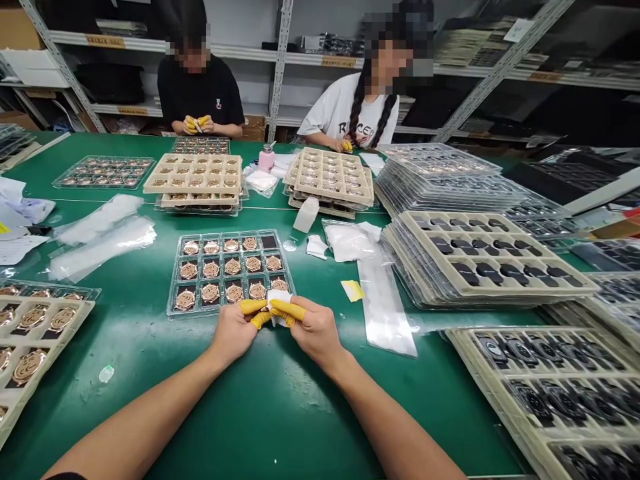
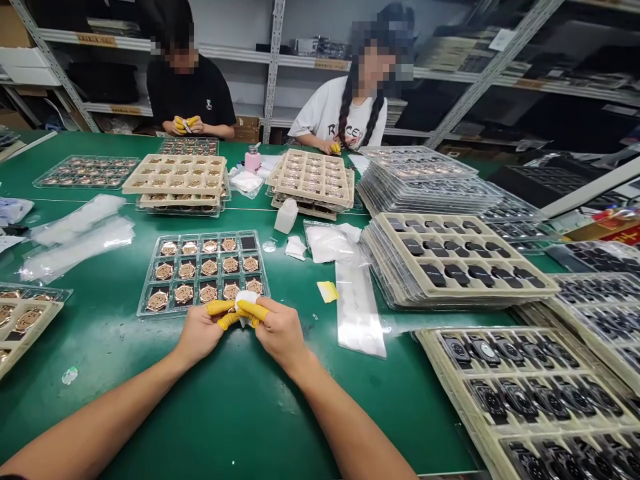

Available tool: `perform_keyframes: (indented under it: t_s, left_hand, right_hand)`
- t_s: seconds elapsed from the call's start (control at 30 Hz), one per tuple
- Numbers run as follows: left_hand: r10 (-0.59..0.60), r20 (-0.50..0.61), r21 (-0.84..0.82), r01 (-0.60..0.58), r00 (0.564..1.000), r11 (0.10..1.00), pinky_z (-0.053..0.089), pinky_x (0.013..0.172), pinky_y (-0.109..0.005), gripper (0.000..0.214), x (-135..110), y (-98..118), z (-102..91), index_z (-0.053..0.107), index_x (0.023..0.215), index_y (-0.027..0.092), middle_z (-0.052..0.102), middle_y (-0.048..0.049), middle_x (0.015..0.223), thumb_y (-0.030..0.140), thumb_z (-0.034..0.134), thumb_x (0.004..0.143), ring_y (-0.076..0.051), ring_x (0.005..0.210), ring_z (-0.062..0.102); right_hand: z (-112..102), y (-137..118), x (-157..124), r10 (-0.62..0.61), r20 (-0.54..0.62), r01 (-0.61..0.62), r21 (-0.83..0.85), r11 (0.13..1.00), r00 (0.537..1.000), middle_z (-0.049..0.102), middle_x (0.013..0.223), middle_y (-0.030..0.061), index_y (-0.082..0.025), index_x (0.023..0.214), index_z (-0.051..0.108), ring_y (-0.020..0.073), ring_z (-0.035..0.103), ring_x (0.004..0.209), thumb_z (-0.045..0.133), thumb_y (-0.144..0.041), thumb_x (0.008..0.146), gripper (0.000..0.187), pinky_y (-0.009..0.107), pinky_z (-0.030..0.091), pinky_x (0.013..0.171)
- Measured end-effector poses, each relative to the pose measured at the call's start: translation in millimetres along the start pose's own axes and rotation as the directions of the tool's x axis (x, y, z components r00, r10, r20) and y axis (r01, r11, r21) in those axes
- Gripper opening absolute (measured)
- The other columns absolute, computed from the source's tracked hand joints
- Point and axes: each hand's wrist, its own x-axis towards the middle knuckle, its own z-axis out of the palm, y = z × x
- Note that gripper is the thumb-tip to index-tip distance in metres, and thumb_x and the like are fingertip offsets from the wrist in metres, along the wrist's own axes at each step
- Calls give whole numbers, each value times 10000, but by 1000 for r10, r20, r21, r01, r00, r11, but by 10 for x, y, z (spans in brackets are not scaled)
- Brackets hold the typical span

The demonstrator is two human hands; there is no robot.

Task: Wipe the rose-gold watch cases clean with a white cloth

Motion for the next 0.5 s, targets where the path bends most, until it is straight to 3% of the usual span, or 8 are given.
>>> perform_keyframes:
  t_s: [0.2, 0.4, 0.5]
  left_hand:
    - [-81, -49, -150, 73, 996, 986, 630, 885, -346, 232, -7, 5, 30, 834, 981, 218, 820, -63, 1021, 292, 722, 791, -243, 956, 779]
    - [25, 7, 200, -25, 1000, 980, 542, 647, -255, 189, -24, 49, -16, 798, 738, 218, 751, -19, 713, 188, 624, 805, -160, 657, 669]
    - [21, -13, 152, -19, 1000, 988, 547, 662, -260, 190, -24, 38, -8, 821, 809, 224, 774, -20, 760, 217, 631, 821, -168, 691, 697]
  right_hand:
    - [-15, 43, -23, 6, -59, -11, -84, 996, 998, 756, 856, 38, -241, 1055, 813, 137, 667, 690, 511, -31, 820, 436, 237, 503, 622]
    - [81, -11, -24, -138, 10, 138, -143, 980, 990, 758, 781, 31, -255, 933, 815, 118, 584, 577, 552, -100, 866, 312, 254, 404, 561]
    - [108, -8, -23, -99, -16, 95, -172, 980, 995, 768, 787, 22, -276, 933, 822, 118, 590, 580, 566, -113, 854, 313, 254, 404, 561]
